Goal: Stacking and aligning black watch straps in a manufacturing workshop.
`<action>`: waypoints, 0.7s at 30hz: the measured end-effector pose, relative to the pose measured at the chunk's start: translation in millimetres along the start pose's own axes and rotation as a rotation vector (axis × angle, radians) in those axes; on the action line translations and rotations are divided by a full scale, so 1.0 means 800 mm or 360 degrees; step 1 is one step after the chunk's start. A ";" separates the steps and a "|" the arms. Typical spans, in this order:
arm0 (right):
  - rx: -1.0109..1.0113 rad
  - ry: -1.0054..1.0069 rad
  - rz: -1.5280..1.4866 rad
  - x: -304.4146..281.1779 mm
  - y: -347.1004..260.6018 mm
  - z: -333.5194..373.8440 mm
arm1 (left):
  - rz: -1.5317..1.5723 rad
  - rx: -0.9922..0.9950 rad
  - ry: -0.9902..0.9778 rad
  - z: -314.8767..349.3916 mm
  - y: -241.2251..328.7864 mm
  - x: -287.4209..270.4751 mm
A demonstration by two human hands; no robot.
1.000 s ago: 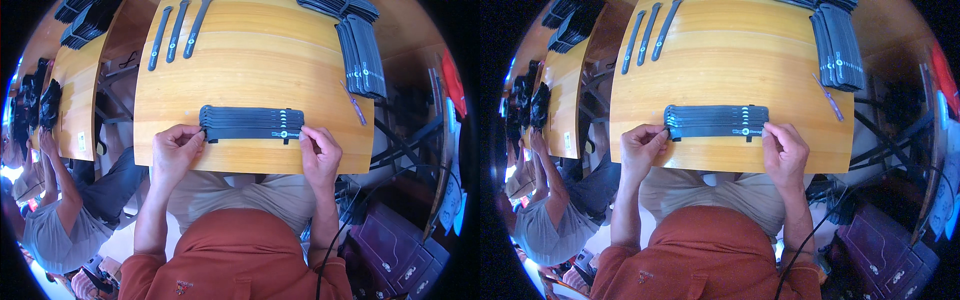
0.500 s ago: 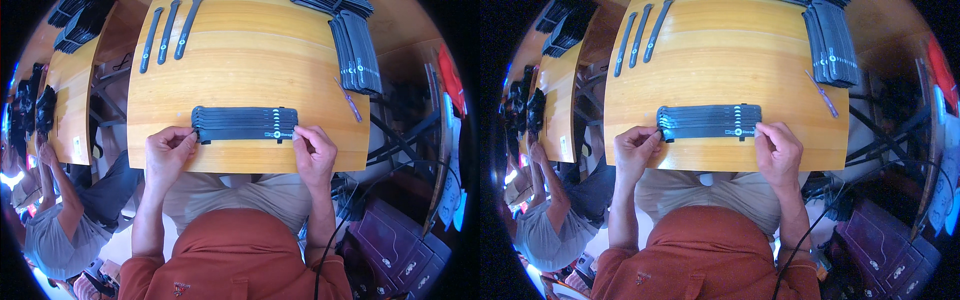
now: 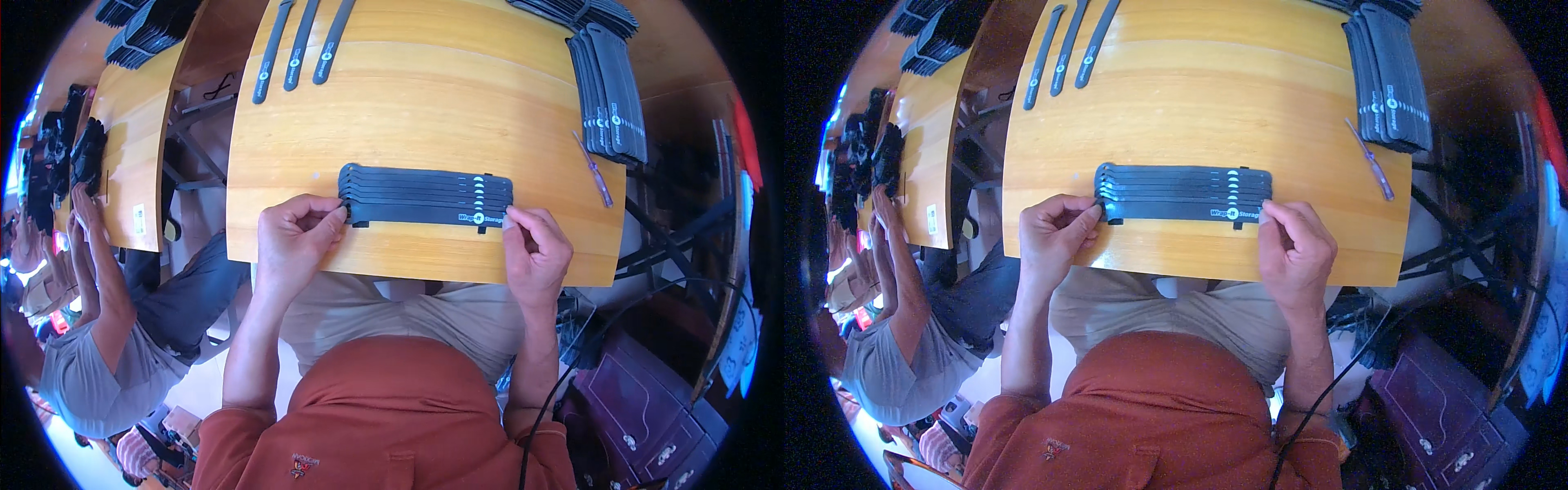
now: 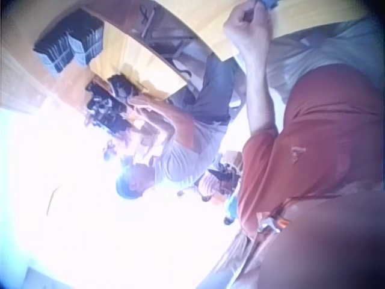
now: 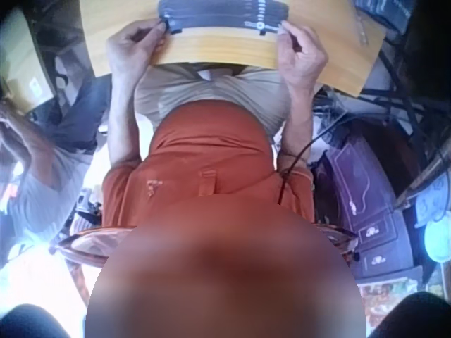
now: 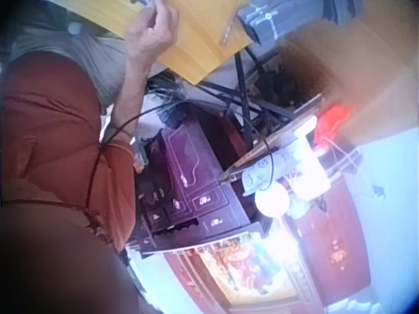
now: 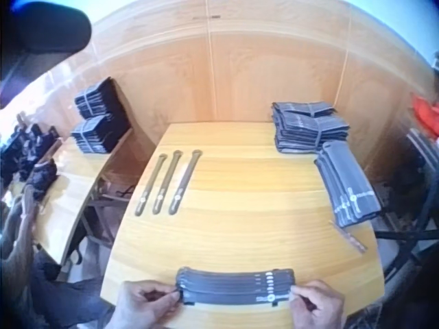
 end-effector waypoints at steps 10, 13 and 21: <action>0.0038 -0.0021 0.0010 0.001 -0.002 0.000 | 0.0022 0.0022 -0.0014 0.002 0.004 0.000; 0.0022 -0.0020 0.0015 0.001 -0.002 0.000 | 0.0033 0.0000 -0.0008 0.002 0.001 0.000; 0.0029 -0.0022 0.0012 0.001 0.001 0.001 | 0.0019 0.0029 -0.0045 0.000 -0.002 0.000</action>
Point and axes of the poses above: each hand's wrist, its own z-axis away from the middle knuckle, its own x-axis out of the palm, y = z × x, the point moved 7 cm from there along -z, towards the middle knuckle, and after that the axes turned 4 degrees about z, right-handed, at the moved point
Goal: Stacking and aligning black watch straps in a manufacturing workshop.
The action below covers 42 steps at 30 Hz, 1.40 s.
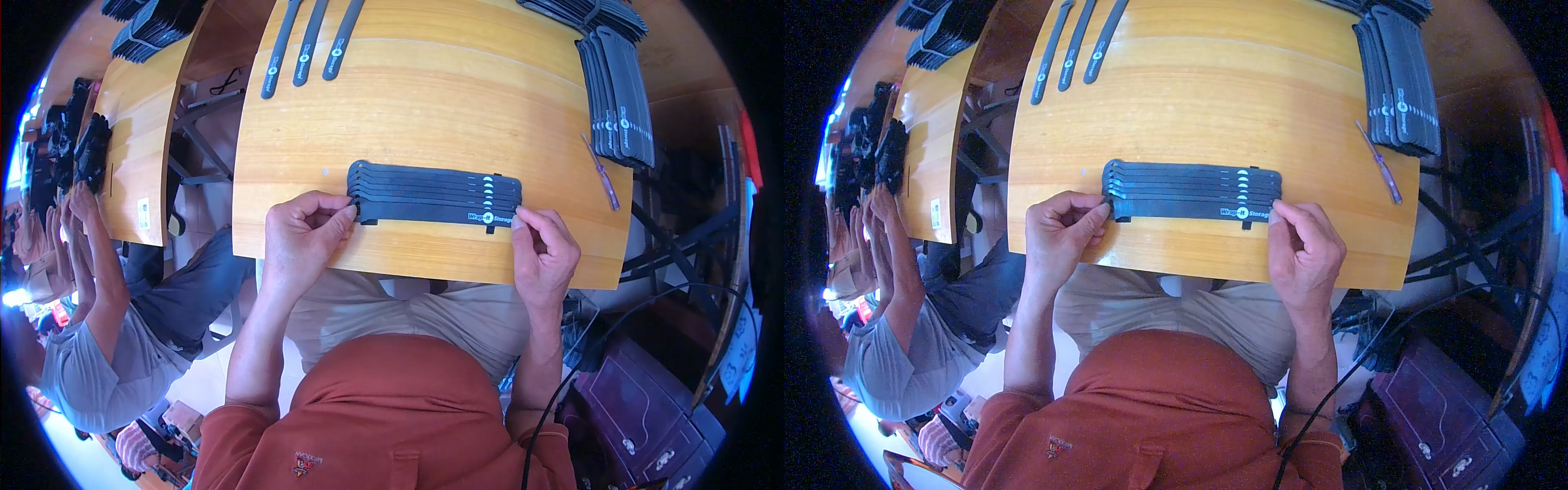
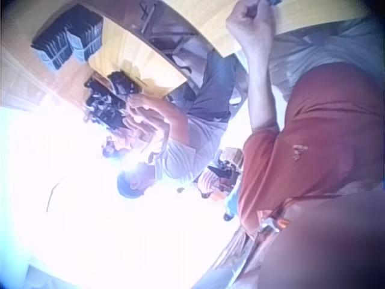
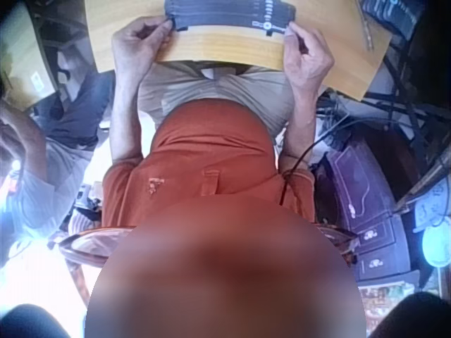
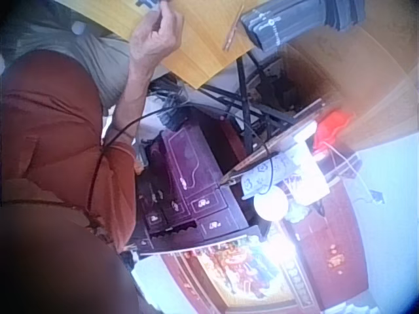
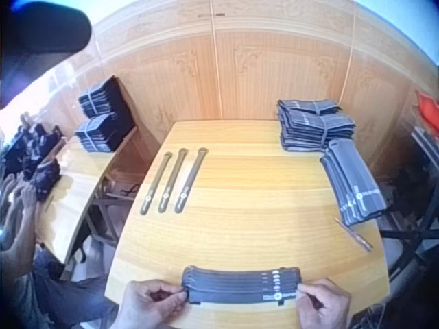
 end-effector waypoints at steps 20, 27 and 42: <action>-0.0058 0.0039 -0.0037 0.001 0.000 0.000 | -0.0043 -0.0022 0.0051 0.003 0.006 0.001; -0.0052 0.0017 0.0011 0.000 -0.003 0.000 | -0.0016 -0.0016 0.0066 0.001 0.002 0.000; -0.0047 0.0035 0.0070 0.001 -0.007 0.001 | -0.0022 0.0004 0.0055 0.000 0.005 0.001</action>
Point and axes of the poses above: each hand's wrist, its own z-axis away from the middle knuckle, its own x-axis out of the palm, y = z × x, the point moved 7 cm from there along -z, towards the middle knuckle, and after that the axes turned 4 degrees about z, right-handed, at the moved point
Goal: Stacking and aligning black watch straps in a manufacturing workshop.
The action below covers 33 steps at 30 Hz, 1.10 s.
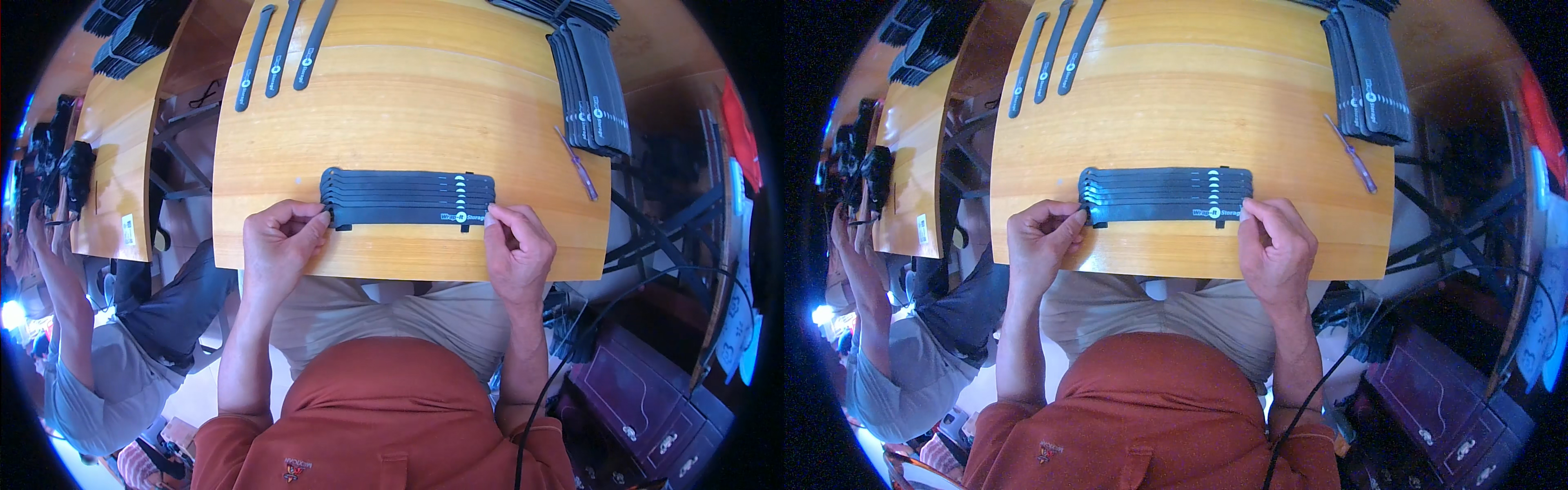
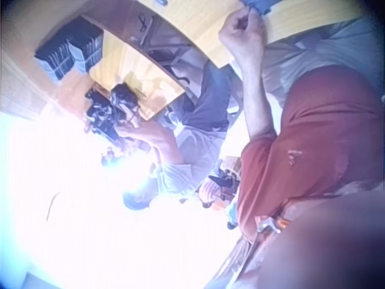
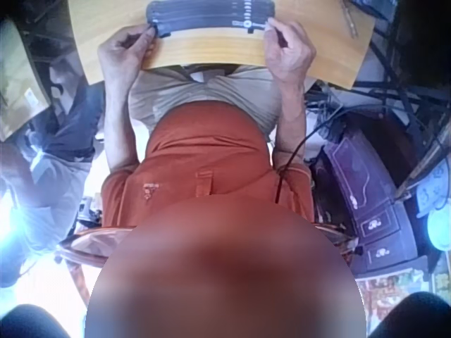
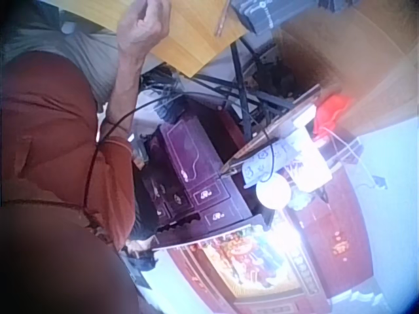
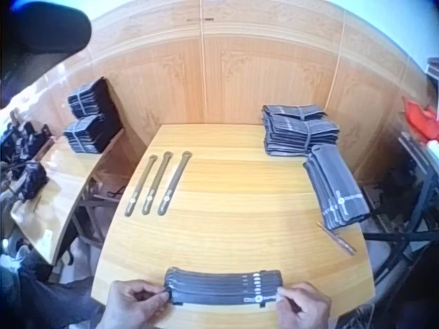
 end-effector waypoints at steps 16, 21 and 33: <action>-0.0067 0.0031 0.0034 0.003 -0.002 0.002 | -0.0001 0.0005 0.0005 0.000 0.002 -0.001; -0.0061 0.0026 0.0064 0.003 -0.002 0.002 | -0.0021 -0.0022 0.0023 -0.001 0.001 0.000; -0.0052 -0.0011 0.0083 0.001 -0.004 0.001 | -0.0033 -0.0013 0.0009 -0.001 0.002 0.001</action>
Point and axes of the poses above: each hand's wrist, its own z-axis away from the middle knuckle, its own x-axis out of the palm, y = z × x, the point moved 7 cm from there along -z, towards the middle knuckle, and after that the axes turned 4 degrees about z, right-handed, at the moved point
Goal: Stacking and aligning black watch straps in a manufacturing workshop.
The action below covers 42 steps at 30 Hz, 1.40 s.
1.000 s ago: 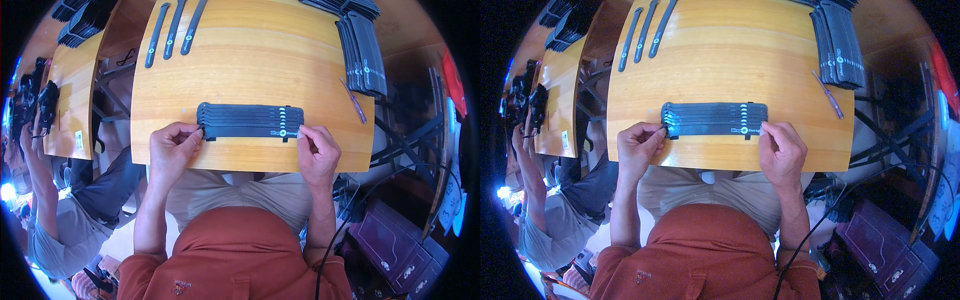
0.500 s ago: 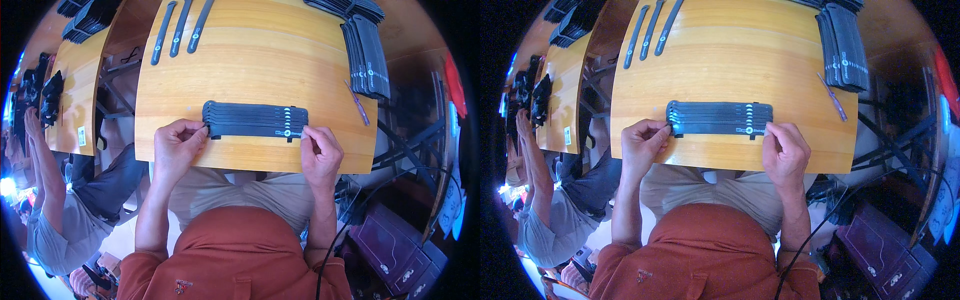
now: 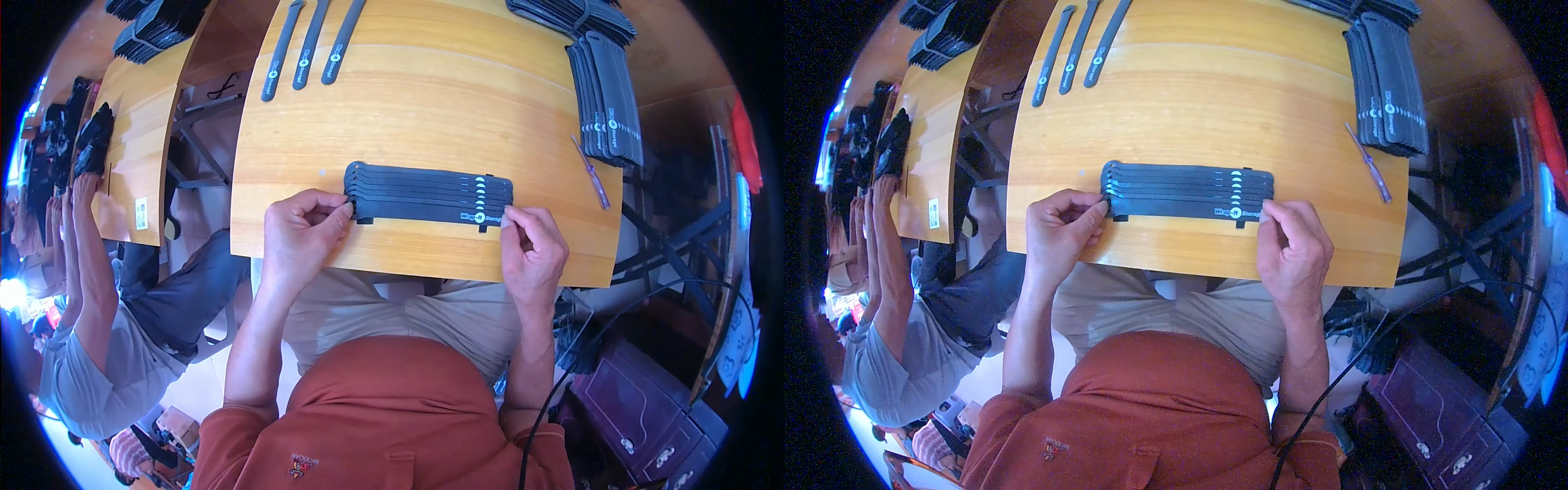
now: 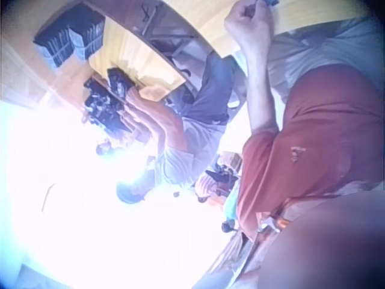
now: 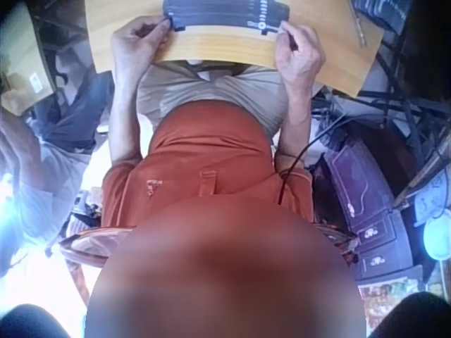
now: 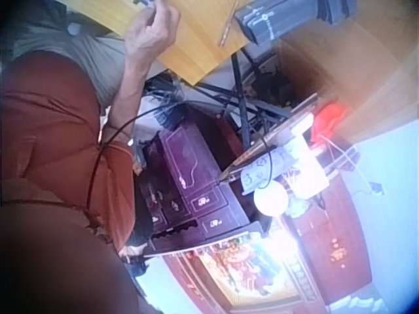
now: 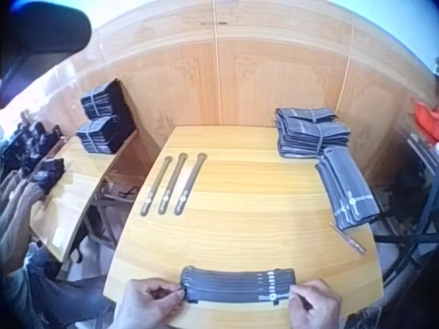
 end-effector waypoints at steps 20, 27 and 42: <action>-0.0636 -0.0342 0.0702 0.056 -0.115 0.004 | -0.0050 0.0080 0.0005 -0.003 -0.004 -0.001; -0.0844 -0.0346 0.0947 0.077 -0.116 0.012 | -0.0125 0.0152 0.0046 -0.003 -0.009 -0.003; -0.0779 -0.0321 0.0869 0.073 -0.110 0.022 | -0.1805 0.1339 -0.0261 0.063 0.017 0.070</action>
Point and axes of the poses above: each hand's wrist, its own z-axis away from the middle knuckle, its own x-axis out of the palm, y = z × x, the point moved 7 cm from there along -z, towards the middle knuckle, and after that the axes turned 4 degrees about z, right-handed, at the moved point
